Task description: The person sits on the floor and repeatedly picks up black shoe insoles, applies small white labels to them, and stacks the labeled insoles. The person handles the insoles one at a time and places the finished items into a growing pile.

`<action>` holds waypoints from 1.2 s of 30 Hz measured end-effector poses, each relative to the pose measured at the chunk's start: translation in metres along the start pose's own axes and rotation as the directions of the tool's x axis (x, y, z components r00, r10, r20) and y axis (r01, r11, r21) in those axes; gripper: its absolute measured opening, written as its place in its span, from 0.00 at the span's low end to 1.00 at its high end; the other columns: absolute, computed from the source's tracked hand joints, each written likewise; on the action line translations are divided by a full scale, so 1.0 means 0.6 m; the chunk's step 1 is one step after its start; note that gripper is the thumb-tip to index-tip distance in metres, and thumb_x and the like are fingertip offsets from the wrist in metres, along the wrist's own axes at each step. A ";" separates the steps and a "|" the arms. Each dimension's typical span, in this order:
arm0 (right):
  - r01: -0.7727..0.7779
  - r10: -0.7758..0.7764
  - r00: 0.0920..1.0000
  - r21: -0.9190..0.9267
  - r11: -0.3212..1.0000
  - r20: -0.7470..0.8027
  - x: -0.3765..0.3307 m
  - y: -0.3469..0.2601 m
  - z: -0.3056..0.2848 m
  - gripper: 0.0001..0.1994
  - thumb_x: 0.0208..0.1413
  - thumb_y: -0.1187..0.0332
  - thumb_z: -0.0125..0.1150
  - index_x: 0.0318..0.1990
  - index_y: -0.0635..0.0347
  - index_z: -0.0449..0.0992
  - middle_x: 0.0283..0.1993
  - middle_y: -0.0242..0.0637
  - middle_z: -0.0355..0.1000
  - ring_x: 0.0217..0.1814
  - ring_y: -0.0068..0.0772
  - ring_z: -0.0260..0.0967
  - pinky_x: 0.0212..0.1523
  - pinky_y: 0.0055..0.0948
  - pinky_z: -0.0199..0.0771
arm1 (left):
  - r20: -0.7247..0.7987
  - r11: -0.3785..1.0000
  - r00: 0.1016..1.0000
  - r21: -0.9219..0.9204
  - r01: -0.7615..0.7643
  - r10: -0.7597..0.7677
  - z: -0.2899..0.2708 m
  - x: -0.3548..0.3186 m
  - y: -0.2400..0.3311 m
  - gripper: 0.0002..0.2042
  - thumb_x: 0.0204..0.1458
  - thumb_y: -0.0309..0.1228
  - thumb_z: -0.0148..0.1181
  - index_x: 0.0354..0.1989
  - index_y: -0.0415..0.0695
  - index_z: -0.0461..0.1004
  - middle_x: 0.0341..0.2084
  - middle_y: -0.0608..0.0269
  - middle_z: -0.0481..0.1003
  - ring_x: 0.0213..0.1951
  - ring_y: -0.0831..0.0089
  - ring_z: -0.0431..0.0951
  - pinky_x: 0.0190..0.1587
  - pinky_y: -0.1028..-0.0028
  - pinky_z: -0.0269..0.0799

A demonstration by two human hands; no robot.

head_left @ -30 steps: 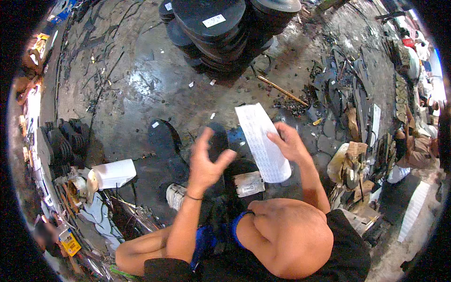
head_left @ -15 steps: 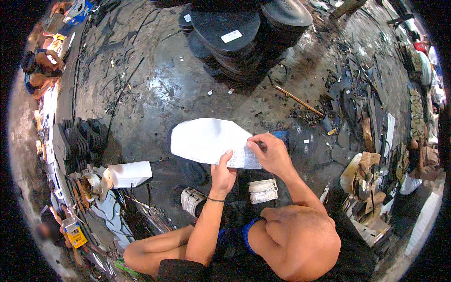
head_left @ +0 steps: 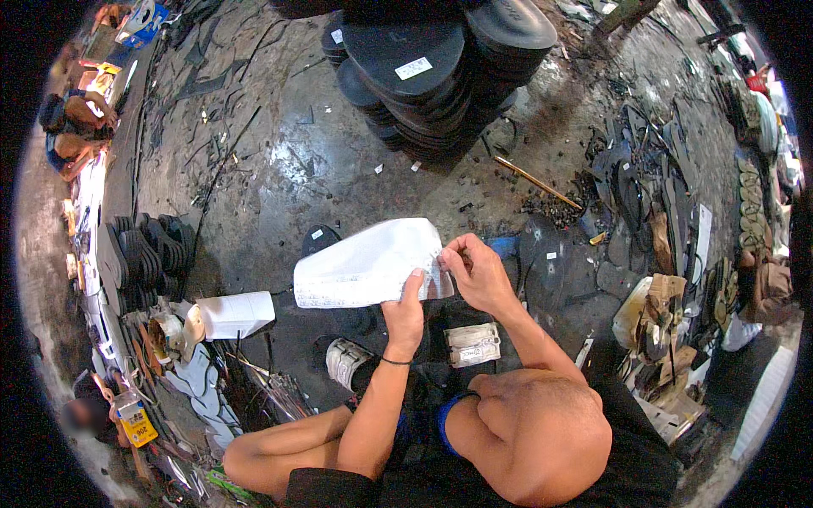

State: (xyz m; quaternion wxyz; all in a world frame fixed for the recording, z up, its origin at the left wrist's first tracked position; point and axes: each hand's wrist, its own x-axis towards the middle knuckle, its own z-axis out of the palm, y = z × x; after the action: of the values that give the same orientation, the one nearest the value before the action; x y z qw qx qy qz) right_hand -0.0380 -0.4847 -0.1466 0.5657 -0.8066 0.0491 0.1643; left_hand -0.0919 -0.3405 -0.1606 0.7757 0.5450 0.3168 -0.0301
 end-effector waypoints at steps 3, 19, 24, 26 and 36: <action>0.008 -0.007 1.000 0.108 0.994 -0.005 0.001 -0.002 0.003 0.13 0.60 0.73 0.67 0.46 0.67 0.70 0.35 0.37 0.78 0.35 0.22 0.75 0.37 0.25 0.76 | -0.003 0.999 1.000 0.030 -0.015 0.016 -0.001 -0.001 0.004 0.18 0.60 0.28 0.62 0.57 0.34 0.72 0.52 0.58 0.76 0.51 0.68 0.75 0.55 0.69 0.70; 0.098 -0.080 0.992 0.216 0.971 -0.093 0.003 -0.017 0.027 0.24 0.56 0.78 0.68 0.57 0.69 0.64 0.50 0.42 0.69 0.46 0.28 0.77 0.44 0.26 0.79 | -0.022 0.916 0.969 0.334 -0.223 0.244 0.007 -0.012 -0.002 0.12 0.56 0.21 0.62 0.49 0.33 0.77 0.42 0.61 0.80 0.41 0.73 0.78 0.44 0.71 0.75; 0.021 -0.011 0.999 0.265 0.964 -0.040 0.008 -0.006 0.027 0.24 0.56 0.79 0.66 0.57 0.68 0.63 0.52 0.40 0.66 0.45 0.28 0.76 0.44 0.26 0.80 | 0.000 0.928 0.970 0.293 -0.231 0.242 0.011 -0.016 -0.007 0.14 0.55 0.19 0.63 0.50 0.33 0.77 0.42 0.59 0.80 0.42 0.71 0.79 0.46 0.70 0.76; 0.030 -0.025 0.999 0.243 0.970 -0.027 0.007 -0.006 0.027 0.23 0.56 0.80 0.65 0.57 0.67 0.63 0.52 0.40 0.65 0.44 0.26 0.75 0.44 0.26 0.80 | -0.005 0.898 0.953 0.337 -0.282 0.302 0.015 -0.015 -0.009 0.14 0.54 0.19 0.64 0.50 0.33 0.77 0.42 0.59 0.80 0.42 0.71 0.79 0.46 0.69 0.76; 0.153 -0.125 0.979 0.177 0.972 -0.160 -0.007 -0.013 0.031 0.24 0.53 0.83 0.64 0.57 0.66 0.65 0.55 0.44 0.57 0.48 0.34 0.74 0.46 0.30 0.83 | -0.118 0.978 0.982 0.166 -0.128 0.149 0.039 -0.007 0.018 0.12 0.55 0.19 0.65 0.47 0.29 0.77 0.40 0.59 0.82 0.40 0.73 0.81 0.42 0.71 0.77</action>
State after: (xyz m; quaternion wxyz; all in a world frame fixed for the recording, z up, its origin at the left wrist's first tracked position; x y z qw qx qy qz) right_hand -0.0437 -0.4654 -0.1441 0.6444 -0.7608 0.0493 0.0587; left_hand -0.0804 -0.3573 -0.1447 0.7081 0.6262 0.3245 0.0347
